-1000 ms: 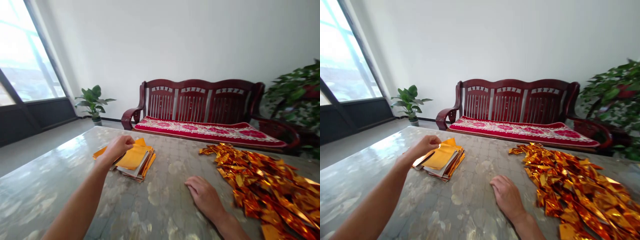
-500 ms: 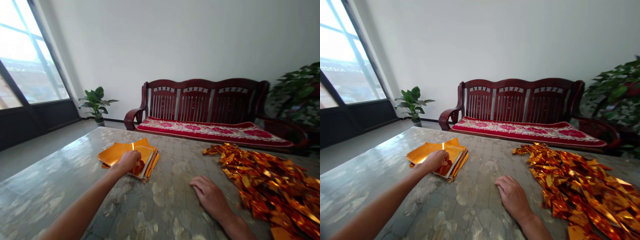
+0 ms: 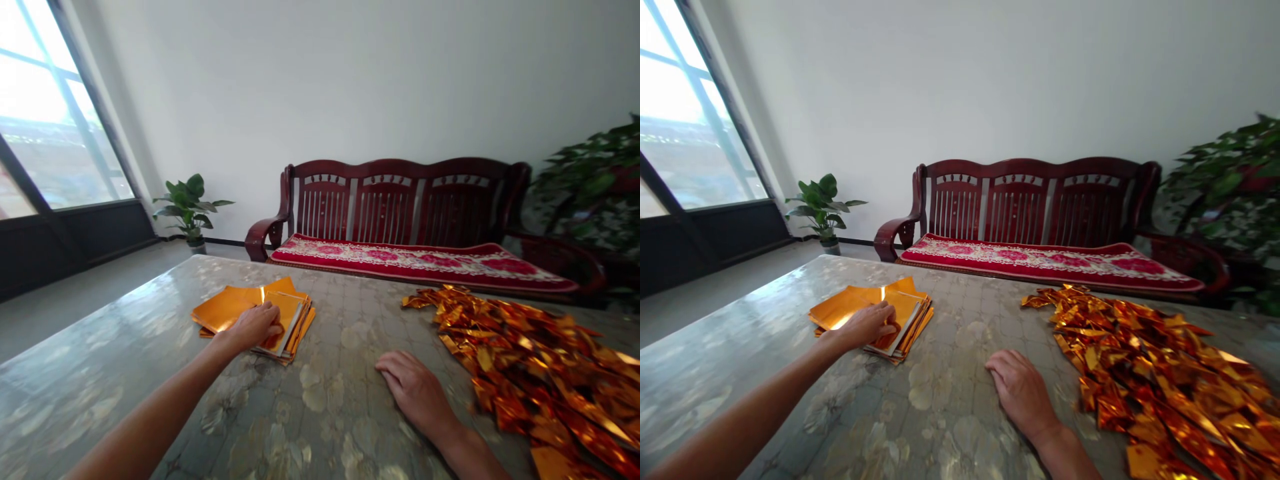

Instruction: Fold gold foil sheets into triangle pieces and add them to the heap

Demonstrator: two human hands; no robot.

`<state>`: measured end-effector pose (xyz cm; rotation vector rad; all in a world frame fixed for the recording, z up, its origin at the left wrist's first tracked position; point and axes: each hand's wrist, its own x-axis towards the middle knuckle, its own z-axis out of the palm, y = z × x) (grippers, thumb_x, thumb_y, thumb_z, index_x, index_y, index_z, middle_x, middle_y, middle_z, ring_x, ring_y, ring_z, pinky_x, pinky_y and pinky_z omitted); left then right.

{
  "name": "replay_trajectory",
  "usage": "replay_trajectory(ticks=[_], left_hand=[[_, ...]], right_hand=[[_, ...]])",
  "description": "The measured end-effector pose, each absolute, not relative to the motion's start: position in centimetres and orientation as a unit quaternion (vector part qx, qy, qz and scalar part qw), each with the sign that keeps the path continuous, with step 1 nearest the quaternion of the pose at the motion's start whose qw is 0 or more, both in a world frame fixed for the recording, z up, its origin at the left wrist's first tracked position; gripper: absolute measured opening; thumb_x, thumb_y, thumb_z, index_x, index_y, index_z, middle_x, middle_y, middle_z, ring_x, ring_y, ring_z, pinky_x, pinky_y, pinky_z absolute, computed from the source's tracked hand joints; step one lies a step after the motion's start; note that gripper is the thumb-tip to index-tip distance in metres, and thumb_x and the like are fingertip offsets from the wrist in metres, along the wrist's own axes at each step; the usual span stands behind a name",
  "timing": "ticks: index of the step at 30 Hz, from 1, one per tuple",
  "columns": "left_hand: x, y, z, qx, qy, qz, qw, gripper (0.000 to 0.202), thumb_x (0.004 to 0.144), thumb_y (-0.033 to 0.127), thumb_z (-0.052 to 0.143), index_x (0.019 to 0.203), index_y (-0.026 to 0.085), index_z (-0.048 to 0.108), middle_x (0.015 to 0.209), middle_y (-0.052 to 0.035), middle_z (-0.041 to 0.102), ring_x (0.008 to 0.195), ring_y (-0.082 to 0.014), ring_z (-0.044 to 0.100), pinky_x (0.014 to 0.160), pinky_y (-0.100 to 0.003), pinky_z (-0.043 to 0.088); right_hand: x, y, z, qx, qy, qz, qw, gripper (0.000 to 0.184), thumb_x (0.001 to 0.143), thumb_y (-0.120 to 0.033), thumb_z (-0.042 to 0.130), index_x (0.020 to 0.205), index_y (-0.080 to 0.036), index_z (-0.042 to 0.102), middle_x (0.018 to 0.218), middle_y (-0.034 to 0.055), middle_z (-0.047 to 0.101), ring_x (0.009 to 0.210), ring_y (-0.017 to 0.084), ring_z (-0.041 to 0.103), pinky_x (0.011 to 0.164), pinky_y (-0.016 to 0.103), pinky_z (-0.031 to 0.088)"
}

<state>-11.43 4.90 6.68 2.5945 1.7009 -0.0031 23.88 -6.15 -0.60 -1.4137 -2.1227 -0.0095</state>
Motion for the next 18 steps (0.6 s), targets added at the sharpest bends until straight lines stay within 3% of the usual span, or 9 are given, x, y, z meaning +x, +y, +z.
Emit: replay_trajectory(ticks=[3, 7, 18], left_hand=[[-12.2, 5.1, 6.5, 0.842, 0.538, 0.011, 0.034, 0.023, 0.085, 0.035, 0.061, 0.105, 0.024, 0.063, 0.108, -0.0054, 0.067, 0.093, -0.0216, 0.067, 0.075, -0.027, 0.049], [-12.2, 5.5, 6.3, 0.845, 0.533, 0.011, 0.039, 0.017, 0.086, 0.031, 0.061, 0.1, 0.022, 0.064, 0.108, -0.0049, 0.067, 0.096, -0.0208, 0.067, 0.077, -0.026, 0.048], [-10.6, 5.0, 6.9, 0.845, 0.535, -0.02, -0.01, 0.026, 0.095, 0.018, 0.042, 0.093, 0.014, 0.068, 0.101, -0.014, 0.067, 0.088, -0.024, 0.068, 0.075, -0.032, 0.05]], right_hand=[[23.9, -6.2, -0.5, -0.532, -0.794, 0.003, 0.294, 0.024, 0.092, -0.016, 0.046, 0.089, -0.024, 0.069, 0.093, 0.0037, 0.071, 0.09, 0.02, 0.065, 0.081, 0.033, 0.051], [23.8, -6.2, -0.4, -0.533, -0.79, 0.004, 0.302, 0.024, 0.091, -0.017, 0.047, 0.088, -0.025, 0.07, 0.093, 0.0037, 0.072, 0.089, 0.02, 0.065, 0.08, 0.033, 0.051], [23.8, -6.2, -0.5, -0.536, -0.791, 0.008, 0.296, 0.024, 0.092, -0.017, 0.047, 0.088, -0.024, 0.07, 0.093, 0.0029, 0.071, 0.09, 0.019, 0.065, 0.082, 0.033, 0.05]])
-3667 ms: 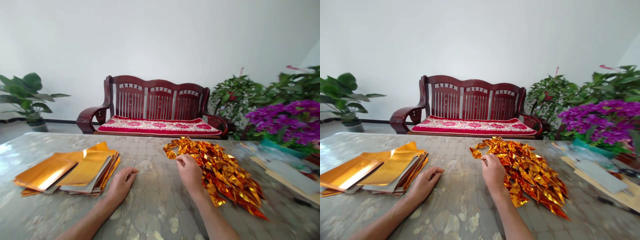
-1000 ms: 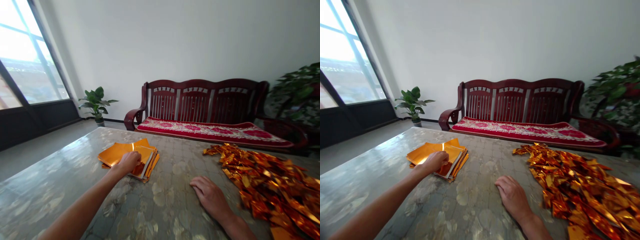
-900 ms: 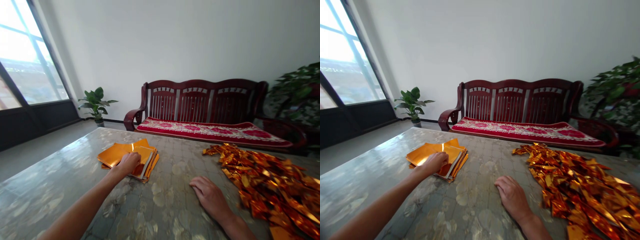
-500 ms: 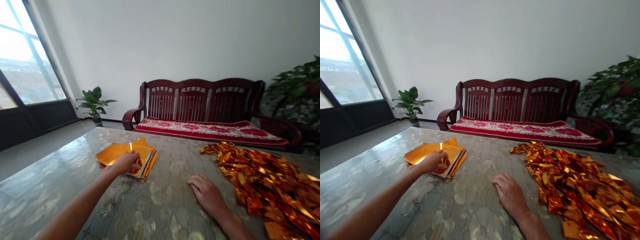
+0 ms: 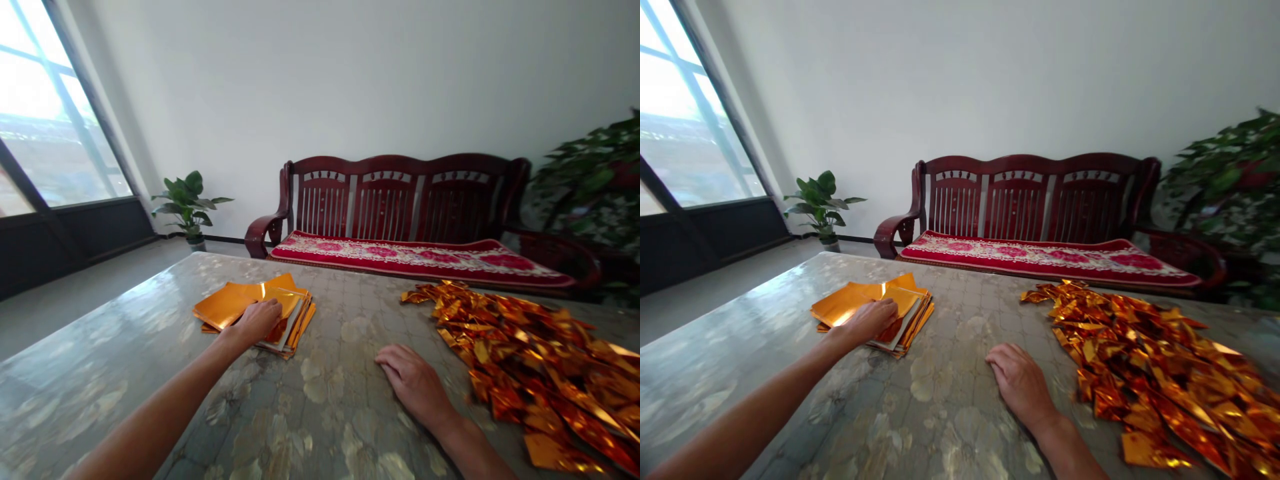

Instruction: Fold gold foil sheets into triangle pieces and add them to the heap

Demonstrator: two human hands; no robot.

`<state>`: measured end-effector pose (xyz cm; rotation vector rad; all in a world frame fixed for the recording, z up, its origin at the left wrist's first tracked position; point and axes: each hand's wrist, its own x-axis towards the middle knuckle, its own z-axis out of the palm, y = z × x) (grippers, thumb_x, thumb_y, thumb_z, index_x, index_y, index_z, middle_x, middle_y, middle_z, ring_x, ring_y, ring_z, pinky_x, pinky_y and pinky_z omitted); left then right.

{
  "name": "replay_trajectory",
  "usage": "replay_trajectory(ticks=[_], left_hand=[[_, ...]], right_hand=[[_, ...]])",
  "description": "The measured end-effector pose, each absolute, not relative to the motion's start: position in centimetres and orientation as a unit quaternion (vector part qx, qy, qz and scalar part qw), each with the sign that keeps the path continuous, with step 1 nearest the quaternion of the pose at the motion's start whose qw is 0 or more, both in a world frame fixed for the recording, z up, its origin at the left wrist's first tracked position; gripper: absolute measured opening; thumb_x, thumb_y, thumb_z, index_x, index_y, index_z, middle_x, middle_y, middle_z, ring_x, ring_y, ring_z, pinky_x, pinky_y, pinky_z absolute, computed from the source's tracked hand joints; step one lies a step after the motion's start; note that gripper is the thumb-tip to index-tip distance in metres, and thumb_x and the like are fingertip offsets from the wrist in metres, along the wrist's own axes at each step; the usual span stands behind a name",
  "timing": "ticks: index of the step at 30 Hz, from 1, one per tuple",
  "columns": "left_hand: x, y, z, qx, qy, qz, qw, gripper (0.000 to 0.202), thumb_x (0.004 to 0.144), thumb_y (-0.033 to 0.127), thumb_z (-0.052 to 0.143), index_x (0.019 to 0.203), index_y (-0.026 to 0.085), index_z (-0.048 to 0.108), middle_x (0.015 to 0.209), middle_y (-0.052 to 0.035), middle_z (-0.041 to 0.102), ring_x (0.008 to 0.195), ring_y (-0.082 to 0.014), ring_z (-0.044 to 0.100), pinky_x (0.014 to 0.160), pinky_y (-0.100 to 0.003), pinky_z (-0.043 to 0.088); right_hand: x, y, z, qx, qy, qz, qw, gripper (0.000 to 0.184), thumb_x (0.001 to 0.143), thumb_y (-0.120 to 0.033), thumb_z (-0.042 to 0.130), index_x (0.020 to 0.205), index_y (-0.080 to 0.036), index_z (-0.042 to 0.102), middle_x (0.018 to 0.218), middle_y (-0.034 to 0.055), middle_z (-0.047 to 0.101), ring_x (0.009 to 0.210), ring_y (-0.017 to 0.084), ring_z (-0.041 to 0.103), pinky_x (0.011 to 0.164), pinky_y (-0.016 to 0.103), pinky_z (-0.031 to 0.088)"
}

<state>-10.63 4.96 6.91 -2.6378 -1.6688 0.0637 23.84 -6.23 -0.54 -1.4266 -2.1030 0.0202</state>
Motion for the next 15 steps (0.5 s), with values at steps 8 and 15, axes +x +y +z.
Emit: replay_trajectory(ticks=[8, 15], left_hand=[[-10.7, 5.1, 5.6, -0.839, -0.543, 0.018, 0.027, 0.024, 0.093, 0.014, 0.041, 0.097, 0.012, 0.064, 0.097, -0.0149, 0.066, 0.091, -0.0247, 0.067, 0.079, -0.034, 0.05], [-11.8, 3.3, 5.7, -0.852, -0.522, -0.037, -0.009, 0.017, 0.094, 0.03, 0.049, 0.097, 0.02, 0.063, 0.1, -0.0059, 0.066, 0.091, -0.0191, 0.064, 0.076, -0.027, 0.046]], right_hand=[[23.8, -6.3, -0.5, -0.538, -0.789, 0.007, 0.295, 0.024, 0.091, -0.016, 0.047, 0.088, -0.024, 0.069, 0.093, 0.0026, 0.071, 0.091, 0.019, 0.065, 0.082, 0.032, 0.05], [23.8, -6.3, -0.6, -0.54, -0.789, 0.014, 0.292, 0.025, 0.092, -0.015, 0.046, 0.089, -0.023, 0.069, 0.094, 0.0033, 0.071, 0.092, 0.019, 0.065, 0.083, 0.033, 0.05]])
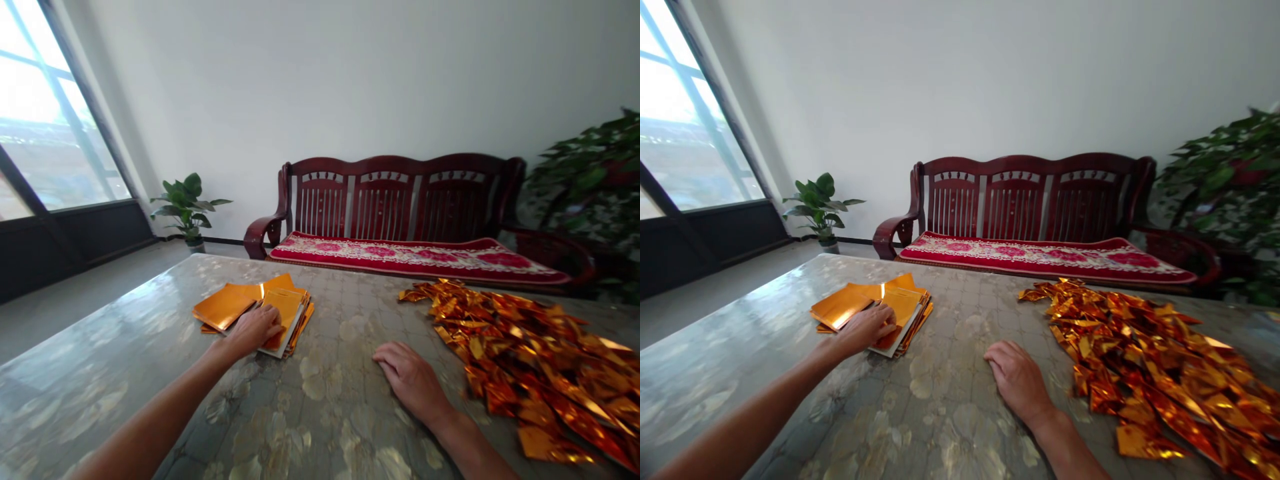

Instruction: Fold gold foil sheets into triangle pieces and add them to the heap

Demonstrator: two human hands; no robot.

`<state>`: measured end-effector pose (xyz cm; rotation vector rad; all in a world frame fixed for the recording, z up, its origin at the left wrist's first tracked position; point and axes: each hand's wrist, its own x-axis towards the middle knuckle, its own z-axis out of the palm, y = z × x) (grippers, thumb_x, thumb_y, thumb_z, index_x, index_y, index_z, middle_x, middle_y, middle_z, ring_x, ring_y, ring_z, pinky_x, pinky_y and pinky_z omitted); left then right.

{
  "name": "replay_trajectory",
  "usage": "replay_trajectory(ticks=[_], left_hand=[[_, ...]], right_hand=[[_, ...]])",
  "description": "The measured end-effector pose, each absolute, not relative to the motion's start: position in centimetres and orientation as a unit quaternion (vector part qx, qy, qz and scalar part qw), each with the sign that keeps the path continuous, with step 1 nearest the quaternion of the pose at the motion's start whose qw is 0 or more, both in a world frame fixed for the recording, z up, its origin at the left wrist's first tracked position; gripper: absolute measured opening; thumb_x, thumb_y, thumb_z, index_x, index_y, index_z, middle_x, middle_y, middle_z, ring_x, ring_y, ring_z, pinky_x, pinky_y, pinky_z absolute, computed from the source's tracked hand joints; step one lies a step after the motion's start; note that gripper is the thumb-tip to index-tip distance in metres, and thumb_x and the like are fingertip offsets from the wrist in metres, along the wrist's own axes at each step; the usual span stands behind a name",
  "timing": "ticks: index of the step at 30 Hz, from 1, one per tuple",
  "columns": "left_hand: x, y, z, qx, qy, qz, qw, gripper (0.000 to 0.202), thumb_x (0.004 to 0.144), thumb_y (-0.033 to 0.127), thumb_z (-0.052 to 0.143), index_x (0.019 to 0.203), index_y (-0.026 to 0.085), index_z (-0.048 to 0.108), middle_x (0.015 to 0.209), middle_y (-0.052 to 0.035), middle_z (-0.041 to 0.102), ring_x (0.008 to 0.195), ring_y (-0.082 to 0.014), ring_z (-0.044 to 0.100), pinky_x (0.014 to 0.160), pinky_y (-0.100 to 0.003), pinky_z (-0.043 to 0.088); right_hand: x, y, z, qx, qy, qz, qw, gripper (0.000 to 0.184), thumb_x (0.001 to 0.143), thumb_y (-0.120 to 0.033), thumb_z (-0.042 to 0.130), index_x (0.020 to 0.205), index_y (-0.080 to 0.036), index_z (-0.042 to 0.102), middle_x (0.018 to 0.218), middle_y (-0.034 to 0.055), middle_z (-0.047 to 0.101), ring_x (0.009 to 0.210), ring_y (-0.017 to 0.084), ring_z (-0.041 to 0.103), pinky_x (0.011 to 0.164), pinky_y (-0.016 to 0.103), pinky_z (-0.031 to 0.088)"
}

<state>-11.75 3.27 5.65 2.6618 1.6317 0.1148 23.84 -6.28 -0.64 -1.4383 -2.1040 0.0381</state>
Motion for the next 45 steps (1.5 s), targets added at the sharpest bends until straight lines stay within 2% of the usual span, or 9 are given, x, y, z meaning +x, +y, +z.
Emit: replay_trajectory(ticks=[5, 11, 20, 27, 34, 37, 40, 43, 45], left_hand=[[-12.0, 2.8, 5.3, 0.85, 0.518, 0.088, 0.043, 0.021, 0.084, 0.034, 0.064, 0.102, 0.023, 0.064, 0.104, -0.0045, 0.063, 0.091, -0.0194, 0.062, 0.077, -0.028, 0.044], [-11.5, 3.5, 4.7, 0.838, 0.54, 0.073, 0.021, 0.014, 0.092, 0.028, 0.054, 0.097, 0.02, 0.065, 0.102, -0.0049, 0.066, 0.09, -0.019, 0.064, 0.073, -0.027, 0.042], [-11.1, 4.2, 3.8, 0.84, 0.54, 0.037, -0.026, 0.028, 0.099, 0.022, 0.036, 0.092, 0.014, 0.062, 0.094, -0.011, 0.065, 0.086, -0.0231, 0.064, 0.069, -0.032, 0.041], [-11.3, 3.4, 4.3, 0.834, 0.547, 0.062, -0.031, 0.026, 0.1, 0.023, 0.035, 0.094, 0.015, 0.059, 0.093, -0.0084, 0.063, 0.084, -0.0203, 0.062, 0.069, -0.03, 0.041], [-6.2, -1.6, 4.9, 0.863, 0.491, 0.104, -0.057, 0.026, 0.102, 0.023, 0.034, 0.092, 0.019, 0.057, 0.092, -0.005, 0.059, 0.081, -0.0194, 0.059, 0.067, -0.03, 0.042], [-2.8, -3.8, 3.7, 0.897, 0.425, 0.095, -0.08, 0.018, 0.098, 0.013, 0.04, 0.091, 0.019, 0.055, 0.09, -0.0038, 0.058, 0.08, -0.0203, 0.058, 0.067, -0.03, 0.044], [0.2, -4.9, 2.5, 0.915, 0.381, 0.079, -0.11, 0.012, 0.093, 0.008, 0.048, 0.092, 0.019, 0.054, 0.091, -0.0045, 0.058, 0.084, -0.0227, 0.058, 0.07, -0.033, 0.048], [2.4, -4.9, 1.9, 0.93, 0.343, 0.064, -0.116, 0.013, 0.09, 0.006, 0.05, 0.095, 0.018, 0.054, 0.092, -0.0055, 0.059, 0.085, -0.0238, 0.06, 0.07, -0.034, 0.051], [3.2, -4.5, 1.7, 0.934, 0.341, 0.067, -0.081, 0.011, 0.091, 0.008, 0.051, 0.096, 0.018, 0.055, 0.093, -0.0057, 0.06, 0.083, -0.0225, 0.061, 0.069, -0.032, 0.052]], right_hand=[[23.8, -6.3, -0.6, -0.542, -0.789, 0.015, 0.29, 0.024, 0.092, -0.016, 0.046, 0.089, -0.024, 0.069, 0.094, 0.0032, 0.07, 0.092, 0.02, 0.065, 0.083, 0.033, 0.049], [23.9, -6.3, -0.7, -0.539, -0.79, 0.019, 0.291, 0.023, 0.093, -0.016, 0.046, 0.089, -0.023, 0.068, 0.094, 0.0032, 0.07, 0.092, 0.019, 0.064, 0.083, 0.033, 0.049], [24.0, -6.1, -0.9, -0.541, -0.79, 0.021, 0.288, 0.023, 0.093, -0.017, 0.047, 0.089, -0.023, 0.069, 0.095, 0.003, 0.07, 0.094, 0.019, 0.064, 0.084, 0.032, 0.048], [23.9, -6.2, -0.7, -0.543, -0.786, 0.025, 0.294, 0.024, 0.092, -0.017, 0.047, 0.088, -0.024, 0.069, 0.094, 0.0033, 0.071, 0.092, 0.02, 0.064, 0.083, 0.032, 0.048], [23.9, -6.1, -0.4, -0.566, -0.717, 0.161, 0.374, 0.023, 0.09, -0.033, 0.052, 0.094, -0.024, 0.073, 0.101, 0.0066, 0.073, 0.097, 0.024, 0.065, 0.088, 0.037, 0.049], [23.7, -6.0, 0.2, -0.55, -0.618, 0.327, 0.456, 0.049, 0.084, -0.049, 0.06, 0.123, -0.019, 0.065, 0.109, 0.0114, 0.073, 0.096, 0.026, 0.068, 0.081, 0.037, 0.052], [23.3, -5.8, 0.3, -0.505, -0.541, 0.423, 0.523, 0.075, 0.075, -0.051, 0.07, 0.137, -0.014, 0.052, 0.107, 0.0126, 0.073, 0.09, 0.024, 0.068, 0.075, 0.033, 0.053], [23.0, -5.4, 0.0, -0.538, -0.482, 0.422, 0.547, 0.072, 0.067, -0.041, 0.076, 0.131, -0.012, 0.057, 0.081, 0.005, 0.073, 0.061, 0.017, 0.062, 0.055, 0.027, 0.047], [23.1, -5.3, -0.1, -0.56, -0.479, 0.388, 0.554, 0.055, 0.068, -0.037, 0.073, 0.117, -0.013, 0.067, 0.072, 0.0025, 0.07, 0.051, 0.014, 0.055, 0.047, 0.025, 0.042]])
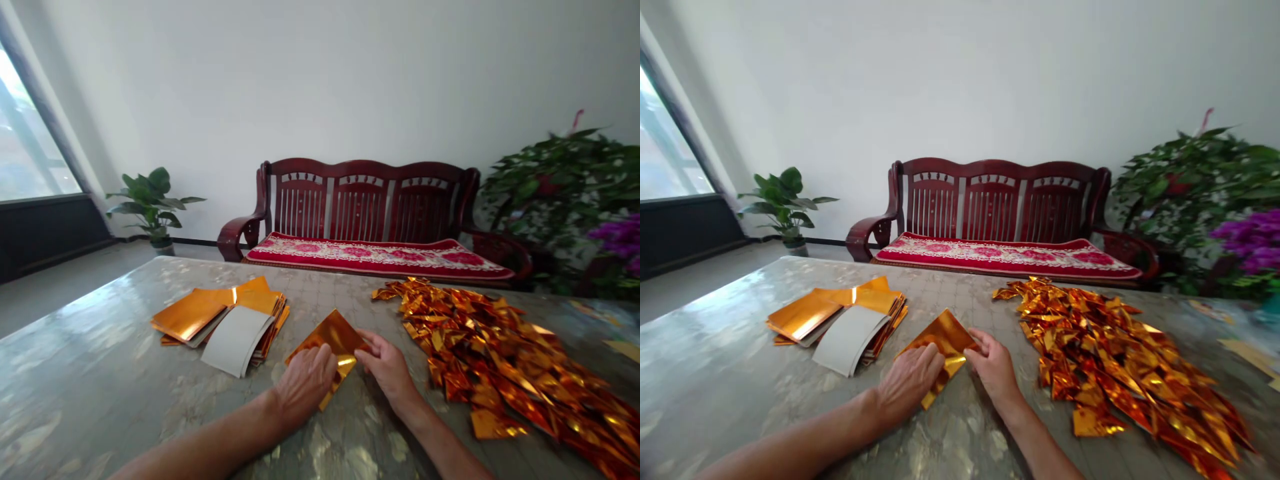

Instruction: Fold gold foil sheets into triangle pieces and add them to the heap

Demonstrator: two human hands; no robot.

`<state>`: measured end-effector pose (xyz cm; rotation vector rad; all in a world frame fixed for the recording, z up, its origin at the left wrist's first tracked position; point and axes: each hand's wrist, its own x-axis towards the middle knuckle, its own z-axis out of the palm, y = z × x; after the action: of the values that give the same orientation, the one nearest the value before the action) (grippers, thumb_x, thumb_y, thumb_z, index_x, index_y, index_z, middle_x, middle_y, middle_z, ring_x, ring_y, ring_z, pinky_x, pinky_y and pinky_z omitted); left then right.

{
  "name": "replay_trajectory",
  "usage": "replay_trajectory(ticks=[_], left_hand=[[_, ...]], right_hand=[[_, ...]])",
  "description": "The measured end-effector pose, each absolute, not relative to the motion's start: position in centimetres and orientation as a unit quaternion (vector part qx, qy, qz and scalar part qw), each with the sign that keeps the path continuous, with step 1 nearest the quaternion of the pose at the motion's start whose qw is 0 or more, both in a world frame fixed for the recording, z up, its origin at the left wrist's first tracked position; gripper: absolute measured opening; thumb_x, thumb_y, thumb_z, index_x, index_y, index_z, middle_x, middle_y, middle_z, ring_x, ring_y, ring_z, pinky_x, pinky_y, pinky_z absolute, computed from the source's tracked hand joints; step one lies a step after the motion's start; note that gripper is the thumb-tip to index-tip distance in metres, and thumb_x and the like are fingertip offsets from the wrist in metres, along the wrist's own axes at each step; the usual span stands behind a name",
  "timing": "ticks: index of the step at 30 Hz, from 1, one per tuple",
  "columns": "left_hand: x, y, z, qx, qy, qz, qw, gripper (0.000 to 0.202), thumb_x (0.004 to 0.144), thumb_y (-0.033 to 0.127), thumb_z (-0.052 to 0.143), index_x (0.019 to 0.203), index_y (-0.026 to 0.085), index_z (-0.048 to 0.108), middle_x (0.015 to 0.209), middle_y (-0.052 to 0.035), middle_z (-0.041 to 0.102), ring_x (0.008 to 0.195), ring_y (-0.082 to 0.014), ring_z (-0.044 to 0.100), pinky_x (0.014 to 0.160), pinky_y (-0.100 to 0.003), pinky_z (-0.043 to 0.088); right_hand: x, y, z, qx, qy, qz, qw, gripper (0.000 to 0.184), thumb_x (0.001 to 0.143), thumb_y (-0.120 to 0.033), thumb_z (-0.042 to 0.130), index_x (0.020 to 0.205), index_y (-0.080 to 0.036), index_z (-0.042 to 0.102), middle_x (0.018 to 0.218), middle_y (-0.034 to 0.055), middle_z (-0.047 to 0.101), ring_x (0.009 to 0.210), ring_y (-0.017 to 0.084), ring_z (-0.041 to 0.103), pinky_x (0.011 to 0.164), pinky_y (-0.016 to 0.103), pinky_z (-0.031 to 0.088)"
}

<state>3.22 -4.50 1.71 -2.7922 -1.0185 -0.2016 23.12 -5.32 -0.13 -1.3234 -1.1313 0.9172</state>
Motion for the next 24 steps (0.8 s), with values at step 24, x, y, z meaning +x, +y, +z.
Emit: replay_trajectory(ticks=[24], left_hand=[[1.5, -1.3, -0.2, -0.906, -0.352, -0.22, -0.087, 0.022, 0.092, 0.018, 0.055, 0.105, 0.027, 0.071, 0.118, -0.0034, 0.064, 0.108, -0.0192, 0.059, 0.095, -0.031, 0.048]], right_hand=[[25.0, -7.8, 0.5, -0.556, -0.791, 0.011, 0.254, 0.016, 0.092, -0.023, 0.058, 0.09, -0.026, 0.074, 0.091, 0.003, 0.073, 0.089, 0.019, 0.064, 0.076, 0.029, 0.047]])
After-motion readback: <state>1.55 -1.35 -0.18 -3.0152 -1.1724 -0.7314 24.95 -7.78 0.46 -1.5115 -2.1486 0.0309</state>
